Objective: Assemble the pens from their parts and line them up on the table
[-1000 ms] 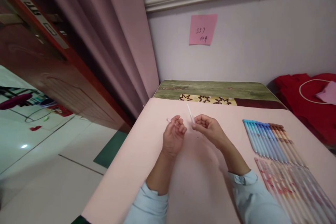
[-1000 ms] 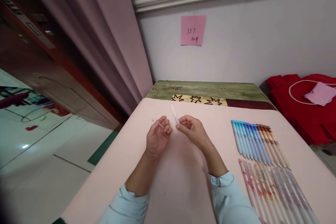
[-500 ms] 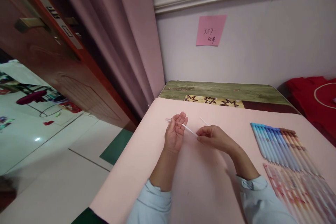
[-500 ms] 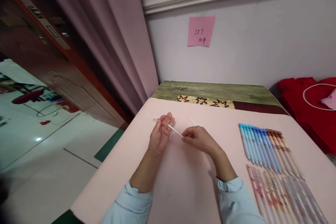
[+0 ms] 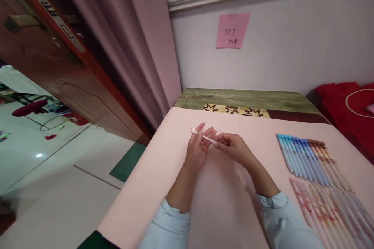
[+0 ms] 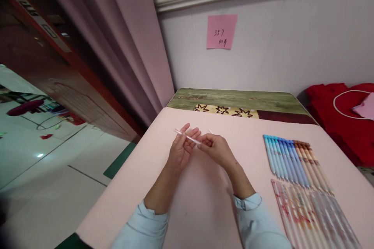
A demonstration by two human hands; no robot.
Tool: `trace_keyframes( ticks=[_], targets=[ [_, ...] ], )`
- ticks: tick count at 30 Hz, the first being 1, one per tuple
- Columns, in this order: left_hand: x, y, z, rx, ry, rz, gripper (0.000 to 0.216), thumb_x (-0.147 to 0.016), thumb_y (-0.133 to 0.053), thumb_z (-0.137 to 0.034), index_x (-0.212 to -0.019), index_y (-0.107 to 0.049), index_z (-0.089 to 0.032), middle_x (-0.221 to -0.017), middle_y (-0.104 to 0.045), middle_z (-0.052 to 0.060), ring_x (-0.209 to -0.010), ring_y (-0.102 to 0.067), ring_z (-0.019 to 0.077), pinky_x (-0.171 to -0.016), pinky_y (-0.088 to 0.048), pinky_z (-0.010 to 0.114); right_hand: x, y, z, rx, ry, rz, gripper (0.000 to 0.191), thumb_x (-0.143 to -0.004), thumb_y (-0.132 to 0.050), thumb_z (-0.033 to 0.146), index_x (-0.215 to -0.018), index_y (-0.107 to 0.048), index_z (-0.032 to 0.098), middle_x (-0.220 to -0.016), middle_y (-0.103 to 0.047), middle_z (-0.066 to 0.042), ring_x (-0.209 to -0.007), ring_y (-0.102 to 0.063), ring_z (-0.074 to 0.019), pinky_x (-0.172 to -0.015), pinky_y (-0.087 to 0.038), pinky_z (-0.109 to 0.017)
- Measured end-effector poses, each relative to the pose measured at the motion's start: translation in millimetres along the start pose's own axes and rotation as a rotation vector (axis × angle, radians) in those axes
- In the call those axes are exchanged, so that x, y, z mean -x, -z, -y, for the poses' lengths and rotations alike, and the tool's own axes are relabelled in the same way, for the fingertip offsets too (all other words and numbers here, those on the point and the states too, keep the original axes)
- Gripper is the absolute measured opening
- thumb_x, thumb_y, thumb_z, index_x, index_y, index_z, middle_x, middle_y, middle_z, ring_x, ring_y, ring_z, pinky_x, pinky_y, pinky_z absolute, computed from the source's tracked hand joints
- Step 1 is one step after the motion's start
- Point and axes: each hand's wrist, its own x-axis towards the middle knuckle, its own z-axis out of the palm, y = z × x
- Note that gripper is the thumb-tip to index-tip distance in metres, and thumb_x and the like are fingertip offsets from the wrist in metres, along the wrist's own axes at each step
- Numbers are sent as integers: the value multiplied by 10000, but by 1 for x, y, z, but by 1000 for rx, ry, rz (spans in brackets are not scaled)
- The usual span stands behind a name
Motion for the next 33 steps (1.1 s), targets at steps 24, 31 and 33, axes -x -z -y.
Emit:
trace_keyframes(
  ticks=[24, 31, 33],
  targets=[
    [-8, 6, -1, 93, -72, -258, 178, -836, -701, -216, -986, -647, -137, -936, -730, 81, -844, -718, 160, -910, -541, 328, -2, -21, -2, -174, -77, -105, 460, -805, -619, 624, -772, -619, 164, -642, -661, -32, -562, -604, -139, -556, -461, -250],
    [-8, 7, -1, 89, -77, -244, 207, -829, -714, -226, -1002, -640, -140, -938, -732, 78, -852, -718, 157, -947, -527, 339, -2, -20, 0, -83, 12, -151, 445, -707, -733, 590, -856, -635, 182, -706, -673, -17, -626, -612, -145, -590, -467, -247],
    [-8, 7, -1, 87, -78, -238, 213, -823, -721, -227, -998, -638, -139, -934, -732, 78, -857, -719, 160, -962, -520, 349, -2, -20, 0, -74, 2, -148, 433, -754, -680, 608, -781, -632, 178, -668, -663, -23, -603, -603, -144, -585, -459, -250]
  ],
)
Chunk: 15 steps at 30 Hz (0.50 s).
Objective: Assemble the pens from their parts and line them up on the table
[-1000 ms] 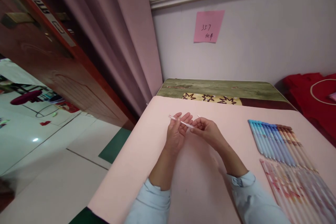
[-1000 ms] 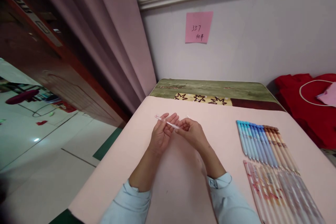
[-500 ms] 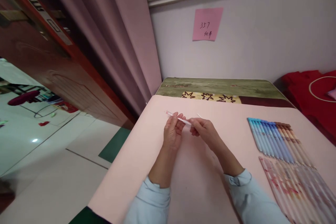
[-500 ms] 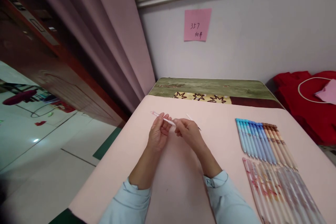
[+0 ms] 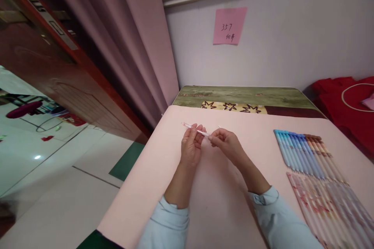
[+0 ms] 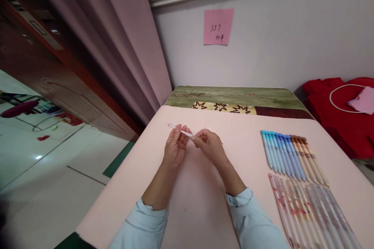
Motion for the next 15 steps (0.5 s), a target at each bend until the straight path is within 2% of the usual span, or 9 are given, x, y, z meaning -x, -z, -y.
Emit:
trace_keyframes(
  ticks=[3, 6, 8, 10, 13, 15],
  targets=[
    [1, -1, 0, -13, -1, 2, 222, -815, -730, -234, -993, -637, -138, -939, -732, 83, -866, -720, 166, -976, -511, 358, 0, 0, 0, -22, -91, 43, 547, -863, -488, 668, -715, -639, 163, -631, -660, -56, -578, -611, -153, -587, -465, -266],
    [1, -2, 0, -17, -7, 5, 236, -807, -738, -236, -996, -637, -136, -944, -731, 82, -872, -719, 168, -982, -507, 362, 0, 0, 1, 31, -22, 32, 466, -783, -629, 638, -846, -651, 177, -692, -680, -36, -618, -611, -156, -596, -461, -258],
    [2, -2, 0, -10, -10, 7, 235, -805, -740, -235, -993, -638, -138, -936, -732, 77, -868, -719, 165, -982, -508, 362, 0, 0, 1, 87, 45, -2, 424, -729, -710, 590, -862, -639, 193, -707, -681, -16, -622, -596, -150, -590, -447, -248],
    [2, -3, -1, -3, -8, 10, 218, -810, -735, -229, -984, -639, -139, -919, -734, 70, -858, -719, 160, -975, -513, 354, 1, -1, 2, 91, 36, 16, 419, -795, -631, 605, -766, -638, 188, -659, -670, -22, -604, -593, -149, -600, -449, -253],
    [2, -3, -1, 4, -2, 14, 192, -823, -719, -215, -978, -641, -134, -905, -734, 69, -843, -719, 152, -954, -523, 333, 2, -2, 4, 20, -47, 102, 563, -893, -439, 653, -695, -652, 170, -604, -657, -46, -596, -614, -161, -648, -474, -276],
    [2, -3, -1, 3, -4, 18, 195, -821, -720, -213, -981, -641, -131, -908, -734, 70, -843, -719, 151, -955, -523, 332, 3, -3, 5, 23, -28, 75, 512, -854, -521, 653, -779, -666, 168, -646, -671, -40, -610, -614, -160, -635, -468, -270]
  ],
)
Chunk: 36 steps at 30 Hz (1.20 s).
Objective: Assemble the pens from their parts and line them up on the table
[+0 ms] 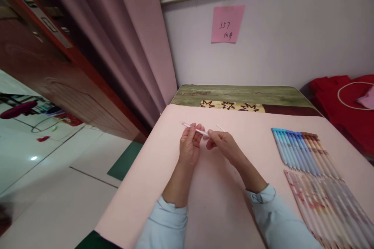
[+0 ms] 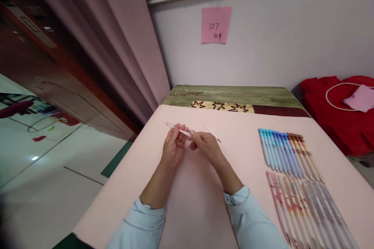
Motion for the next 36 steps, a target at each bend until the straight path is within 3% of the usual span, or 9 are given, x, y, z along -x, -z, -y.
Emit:
trace_keyframes(
  ticks=[3, 9, 13, 15, 19, 24, 29, 34, 36],
  targets=[
    [0, 0, 0, -6, -10, 16, 211, -809, -734, -224, -976, -643, -132, -916, -734, 70, -857, -718, 157, -976, -513, 350, 0, 0, -1, 64, 89, -94, 412, -746, -705, 584, -834, -645, 186, -701, -680, -18, -618, -593, -147, -590, -437, -243],
    [1, -1, 0, -22, 1, 13, 212, -795, -746, -221, -957, -644, -131, -892, -734, 67, -851, -718, 154, -981, -506, 343, -2, -1, -5, -31, -38, 5, 563, -889, -446, 660, -687, -643, 172, -557, -633, -34, -532, -602, -158, -605, -481, -281],
    [0, 0, 1, -32, -11, 17, 224, -791, -749, -234, -965, -644, -137, -913, -735, 66, -868, -717, 157, -984, -502, 350, -2, -1, -4, 34, 79, -71, 415, -767, -677, 597, -835, -652, 188, -665, -665, -13, -606, -599, -148, -590, -452, -248],
    [-1, 1, 1, -40, -9, 31, 236, -782, -757, -241, -962, -645, -137, -920, -735, 67, -873, -717, 162, -983, -501, 356, -2, 0, -3, 51, 104, -85, 388, -765, -690, 576, -793, -640, 192, -660, -661, -9, -604, -591, -142, -587, -448, -243],
    [1, 1, 0, -62, 6, 47, 253, -771, -767, -256, -958, -648, -134, -912, -734, 71, -855, -716, 160, -954, -507, 331, 0, -3, -1, -33, -7, -8, 525, -879, -492, 635, -655, -626, 179, -536, -622, -24, -514, -589, -142, -568, -476, -255],
    [1, 0, 2, -88, 10, 30, 222, -775, -762, -257, -925, -652, -136, -892, -731, 66, -814, -709, 142, -895, -521, 293, 1, -8, 1, -165, -75, 76, 599, -863, -473, 678, -573, -585, 166, -488, -597, -32, -438, -568, -132, -503, -474, -246],
    [0, -2, -8, -101, -80, 43, 219, -747, -785, -259, -890, -657, -152, -832, -720, 33, -782, -693, 120, -856, -530, 273, -3, -15, -3, -386, -215, 120, 638, -851, -440, 738, -727, -639, 145, -572, -637, -37, -494, -596, -124, -542, -505, -245],
    [24, -39, -52, -164, -420, 128, 273, -698, -822, -299, -899, -666, -201, -824, -711, -21, -724, -653, 76, -763, -535, 185, -12, -22, -13, -356, -263, 90, 643, -904, -349, 720, -781, -634, 157, -561, -609, -21, -487, -571, -120, -492, -455, -229],
    [46, -67, -57, -277, -405, 180, 307, -706, -815, -275, -970, -675, -209, -817, -718, -8, -707, -649, 85, -702, -536, 168, -12, -27, -17, -277, -198, 50, 602, -928, -349, 675, -728, -618, 175, -579, -606, -23, -504, -569, -130, -526, -466, -259]
  ],
)
